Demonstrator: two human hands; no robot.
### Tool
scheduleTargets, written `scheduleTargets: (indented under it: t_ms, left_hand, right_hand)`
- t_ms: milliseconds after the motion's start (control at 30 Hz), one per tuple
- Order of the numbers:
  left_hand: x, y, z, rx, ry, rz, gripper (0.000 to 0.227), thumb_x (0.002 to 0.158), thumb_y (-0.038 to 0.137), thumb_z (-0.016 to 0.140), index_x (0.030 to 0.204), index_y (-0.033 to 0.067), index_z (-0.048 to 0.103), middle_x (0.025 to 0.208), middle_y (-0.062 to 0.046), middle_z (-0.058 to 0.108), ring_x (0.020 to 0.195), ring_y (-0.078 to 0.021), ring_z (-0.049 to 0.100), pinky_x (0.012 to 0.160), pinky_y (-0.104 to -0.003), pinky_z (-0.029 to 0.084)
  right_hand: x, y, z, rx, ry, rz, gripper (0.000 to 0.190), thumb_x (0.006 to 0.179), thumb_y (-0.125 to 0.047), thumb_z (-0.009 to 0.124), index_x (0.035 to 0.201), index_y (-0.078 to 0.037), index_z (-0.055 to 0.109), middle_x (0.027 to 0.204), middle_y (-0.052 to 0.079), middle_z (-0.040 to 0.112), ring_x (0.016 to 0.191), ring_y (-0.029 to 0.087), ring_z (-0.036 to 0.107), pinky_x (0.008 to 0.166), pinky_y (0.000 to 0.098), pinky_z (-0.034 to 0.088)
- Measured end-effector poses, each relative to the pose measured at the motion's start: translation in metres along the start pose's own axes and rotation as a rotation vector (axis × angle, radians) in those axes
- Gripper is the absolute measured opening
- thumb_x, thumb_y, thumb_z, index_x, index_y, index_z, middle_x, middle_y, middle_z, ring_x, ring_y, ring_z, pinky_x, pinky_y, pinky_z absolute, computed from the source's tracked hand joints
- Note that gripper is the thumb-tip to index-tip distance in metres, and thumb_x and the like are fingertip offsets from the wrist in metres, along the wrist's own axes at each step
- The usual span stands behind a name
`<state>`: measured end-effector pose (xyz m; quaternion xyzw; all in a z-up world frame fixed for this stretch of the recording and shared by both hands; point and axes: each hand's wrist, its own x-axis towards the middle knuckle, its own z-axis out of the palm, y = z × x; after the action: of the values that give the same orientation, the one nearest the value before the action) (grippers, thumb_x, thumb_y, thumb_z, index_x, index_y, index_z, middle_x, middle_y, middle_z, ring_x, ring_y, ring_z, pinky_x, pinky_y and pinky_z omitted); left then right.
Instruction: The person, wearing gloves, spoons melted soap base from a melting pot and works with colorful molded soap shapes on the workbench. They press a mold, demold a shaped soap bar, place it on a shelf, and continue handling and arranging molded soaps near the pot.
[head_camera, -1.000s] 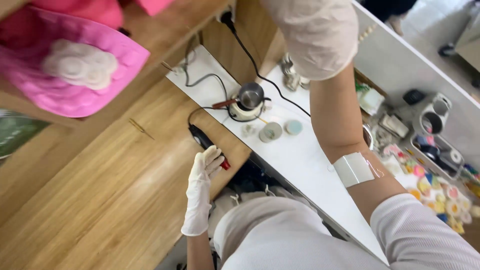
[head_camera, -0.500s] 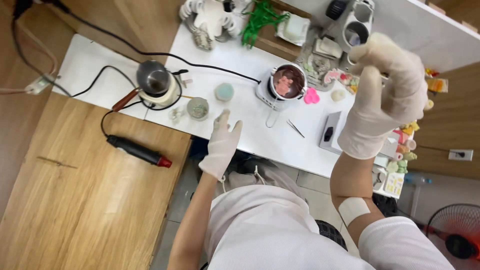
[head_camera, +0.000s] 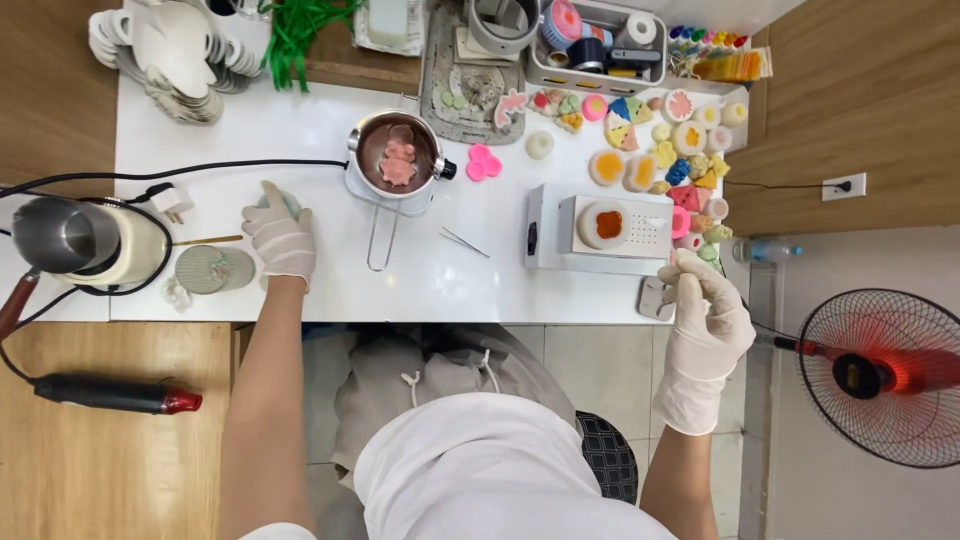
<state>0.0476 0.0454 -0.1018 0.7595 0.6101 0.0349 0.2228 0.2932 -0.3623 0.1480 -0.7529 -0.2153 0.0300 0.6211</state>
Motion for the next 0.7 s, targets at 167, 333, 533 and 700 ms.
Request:
scheduleTargets:
  t_ms: [167,333,533,700]
  left_hand:
    - [-0.030,0.023,-0.026,-0.363,0.170,-0.144,0.084,0.091,0.034,0.085,0.146,-0.0063,0.036,0.130,-0.034,0.038,0.105,-0.0398,0.056,0.093,-0.043,0.053]
    - [-0.095,0.044,-0.084,-1.270,-0.142,-0.254,0.052,0.095,0.056,0.066,0.125,0.0152,0.052,0.107,0.002,0.063,0.088,-0.0080,0.059,0.070,-0.027,0.047]
    - [-0.146,0.107,-0.121,-1.411,-0.520,0.280,0.050,0.108,0.054,0.052,0.116,0.0046,0.055,0.097,-0.003,0.062,0.068,-0.0073,0.048,0.053,-0.021,0.040]
    - [-0.157,0.153,-0.097,-1.252,-0.867,0.150,0.038,0.100,0.029,0.059,0.126,0.0025,0.055,0.101,-0.003,0.067,0.074,-0.0083,0.063,0.057,-0.023,0.054]
  right_hand:
    - [-0.005,-0.001,0.004,-0.037,-0.008,0.018,0.020,0.108,0.001,0.062,0.126,0.002,0.068,0.107,0.009,0.073,0.093,0.010,0.065,0.085,0.0230,0.052]
    - [-0.011,-0.003,0.039,0.057,-0.109,0.092,0.019,0.102,-0.001,0.063,0.119,0.002,0.069,0.106,0.009,0.075,0.093,0.012,0.069,0.083,0.0245,0.055]
    - [-0.023,0.006,0.077,0.122,-0.239,0.325,0.024,0.098,-0.004,0.063,0.121,0.002,0.071,0.102,0.008,0.076,0.087,0.010,0.065,0.080,0.0237,0.054]
    - [-0.047,0.002,0.104,0.218,-0.272,0.505,0.035,0.099,-0.006,0.063,0.133,0.003,0.064,0.106,0.006,0.072,0.085,0.008,0.059,0.078,0.0225,0.051]
